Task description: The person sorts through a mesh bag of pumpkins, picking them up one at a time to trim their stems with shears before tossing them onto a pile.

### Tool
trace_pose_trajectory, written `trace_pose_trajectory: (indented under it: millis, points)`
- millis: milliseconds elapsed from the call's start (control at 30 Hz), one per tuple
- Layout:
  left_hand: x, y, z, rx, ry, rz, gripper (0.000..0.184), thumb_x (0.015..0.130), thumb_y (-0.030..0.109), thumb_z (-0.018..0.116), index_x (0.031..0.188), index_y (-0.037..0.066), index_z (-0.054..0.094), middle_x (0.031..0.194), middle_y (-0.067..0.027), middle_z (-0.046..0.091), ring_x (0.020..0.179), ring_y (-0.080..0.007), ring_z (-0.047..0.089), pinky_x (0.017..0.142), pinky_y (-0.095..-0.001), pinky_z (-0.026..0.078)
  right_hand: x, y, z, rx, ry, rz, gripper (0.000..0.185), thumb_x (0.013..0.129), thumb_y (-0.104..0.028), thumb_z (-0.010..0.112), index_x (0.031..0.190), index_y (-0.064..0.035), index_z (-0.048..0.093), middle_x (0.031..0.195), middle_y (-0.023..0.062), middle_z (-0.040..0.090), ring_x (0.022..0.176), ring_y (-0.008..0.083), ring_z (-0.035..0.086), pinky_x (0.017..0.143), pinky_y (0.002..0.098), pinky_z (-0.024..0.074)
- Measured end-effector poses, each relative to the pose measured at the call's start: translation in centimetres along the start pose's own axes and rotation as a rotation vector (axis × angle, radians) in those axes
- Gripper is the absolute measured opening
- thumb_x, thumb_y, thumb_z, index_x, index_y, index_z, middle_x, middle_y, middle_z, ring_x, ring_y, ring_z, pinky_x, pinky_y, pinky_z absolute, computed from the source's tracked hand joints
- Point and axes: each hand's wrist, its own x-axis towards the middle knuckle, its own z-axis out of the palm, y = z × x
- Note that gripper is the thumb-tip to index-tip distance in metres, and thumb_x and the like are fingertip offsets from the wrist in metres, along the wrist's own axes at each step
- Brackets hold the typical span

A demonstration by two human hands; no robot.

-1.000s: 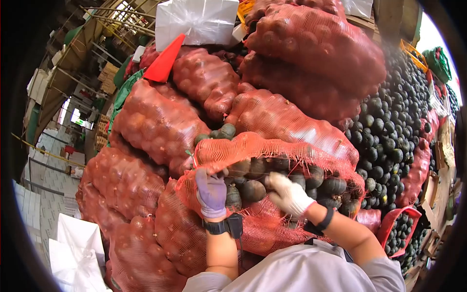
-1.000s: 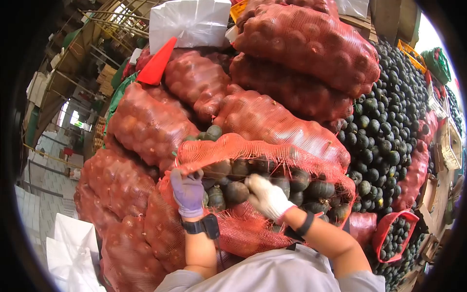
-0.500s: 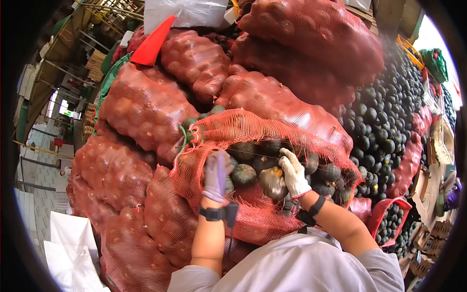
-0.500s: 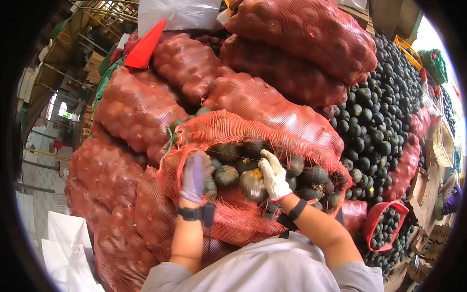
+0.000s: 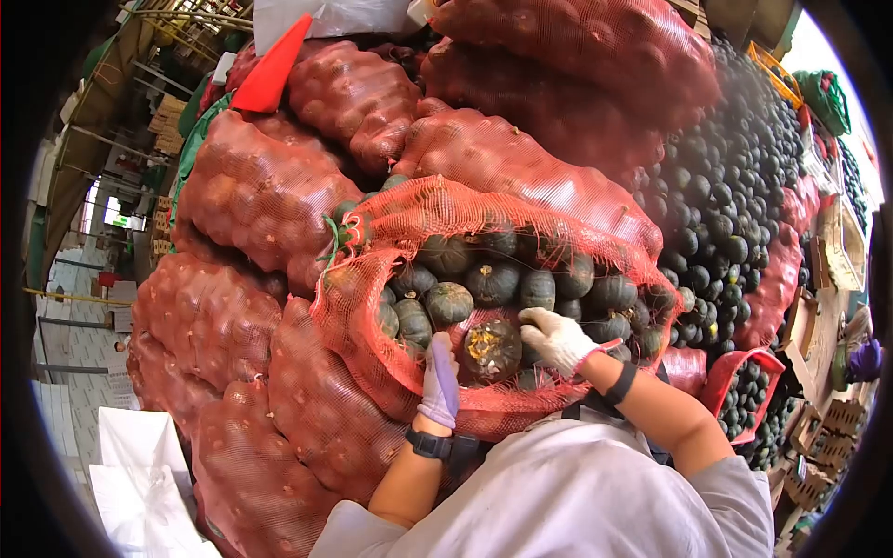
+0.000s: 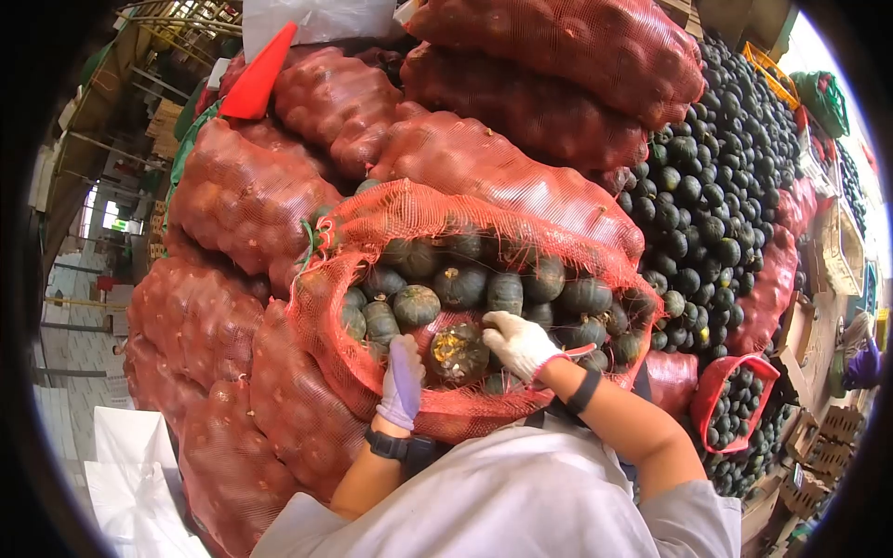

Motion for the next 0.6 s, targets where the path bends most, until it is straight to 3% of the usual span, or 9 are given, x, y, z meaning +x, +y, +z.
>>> trace_pose_trajectory:
  millis: [67, 133, 167, 300, 333, 400, 433, 500, 600]
  points:
    - [-0.2, -0.6, 0.6, -0.028, 0.048, -0.164, 0.074, 0.098, 0.057, 0.044, 0.149, 0.003, 0.036, 0.155, -0.0166, 0.035, 0.145, -0.0291, 0.03, 0.119, -0.0419, 0.021, 1.3, -0.7, 0.7, -0.035, -0.164, 0.05, 0.052, 0.091, -0.033, 0.05, 0.134, -0.0042, 0.052, 0.124, 0.0265, 0.061, 0.115, 0.0413, 0.059, 0.1, 0.0431, 0.0454]
    - [-0.4, -1.8, 0.3, -0.052, 0.038, -0.231, 0.082, 0.094, 0.064, 0.047, 0.148, 0.003, 0.038, 0.151, -0.0184, 0.04, 0.142, -0.03, 0.036, 0.117, -0.0421, 0.026, 3.0, -0.9, 2.5, -0.266, -0.261, 0.129, 0.059, 0.088, -0.034, 0.053, 0.138, -0.0035, 0.048, 0.125, 0.0275, 0.061, 0.116, 0.0412, 0.059, 0.099, 0.0434, 0.046]
    - [-0.6, -1.5, 0.7, -0.043, 0.067, -0.237, 0.09, 0.09, 0.072, 0.044, 0.145, 0.001, 0.041, 0.144, -0.0208, 0.048, 0.136, -0.0315, 0.044, 0.114, -0.0425, 0.032, 3.9, -1.1, 3.0, -0.254, -0.316, 0.22, 0.072, 0.082, -0.036, 0.059, 0.143, -0.0023, 0.044, 0.126, 0.0283, 0.061, 0.117, 0.0399, 0.06, 0.098, 0.0421, 0.0471]
    - [-1.1, -0.5, 0.3, -0.124, -0.332, -0.214, 0.093, 0.092, 0.074, 0.031, 0.144, -0.003, 0.041, 0.14, -0.022, 0.051, 0.131, -0.0342, 0.049, 0.113, -0.0464, 0.036, 3.9, -2.3, 1.9, -0.049, -0.323, 0.292, 0.087, 0.071, -0.041, 0.068, 0.143, 0.0009, 0.044, 0.125, 0.0284, 0.062, 0.115, 0.0365, 0.062, 0.097, 0.0374, 0.0485]
    - [-0.8, -0.9, -0.1, -0.179, -0.402, -0.206, 0.093, 0.092, 0.073, 0.028, 0.143, -0.003, 0.041, 0.141, -0.0214, 0.051, 0.132, -0.0345, 0.049, 0.114, -0.0475, 0.036, 4.0, -0.2, 2.8, 0.031, -0.312, 0.136, 0.082, 0.07, -0.042, 0.071, 0.137, 0.0018, 0.052, 0.125, 0.0262, 0.062, 0.114, 0.0349, 0.062, 0.097, 0.0368, 0.0485]
    - [-1.3, -0.8, 0.6, -0.242, -0.52, -0.226, 0.092, 0.093, 0.071, 0.025, 0.143, -0.004, 0.042, 0.141, -0.0206, 0.051, 0.131, -0.0351, 0.05, 0.114, -0.0491, 0.036, 2.0, -0.3, 1.6, 0.167, -0.34, 0.057, 0.075, 0.071, -0.041, 0.071, 0.13, 0.0025, 0.059, 0.123, 0.0235, 0.064, 0.114, 0.0328, 0.062, 0.098, 0.0371, 0.0479]
    - [-2.8, -0.4, 1.4, -0.254, -0.563, -0.251, 0.09, 0.094, 0.071, 0.025, 0.142, -0.004, 0.042, 0.141, -0.0204, 0.051, 0.13, -0.0354, 0.05, 0.114, -0.0496, 0.036, 0.6, -1.1, 0.7, 0.237, -0.337, 0.031, 0.061, 0.079, -0.033, 0.071, 0.128, 0.0022, 0.061, 0.122, 0.0191, 0.065, 0.115, 0.0271, 0.062, 0.099, 0.0358, 0.0476]
    - [-4.8, -0.6, 2.6, -0.402, -0.62, -0.363, 0.084, 0.096, 0.065, 0.027, 0.141, -0.004, 0.044, 0.139, -0.0203, 0.053, 0.127, -0.0355, 0.053, 0.115, -0.0488, 0.034, -1.0, -0.2, 0.6, 0.453, -0.265, 0.005, 0.051, 0.085, -0.028, 0.069, 0.126, 0.0015, 0.063, 0.122, 0.0165, 0.065, 0.115, 0.0234, 0.061, 0.099, 0.0342, 0.0479]
    - [-7.3, -1.9, 3.7, -0.264, -0.686, -0.362, 0.083, 0.095, 0.065, 0.03, 0.143, -0.002, 0.041, 0.142, -0.0205, 0.051, 0.127, -0.0338, 0.053, 0.115, -0.0505, 0.033, -2.7, 2.4, 0.5, 0.758, -0.227, 0.022, 0.043, 0.094, -0.025, 0.065, 0.13, -0.0031, 0.059, 0.127, 0.01, 0.063, 0.115, 0.0169, 0.059, 0.098, 0.0326, 0.0493]
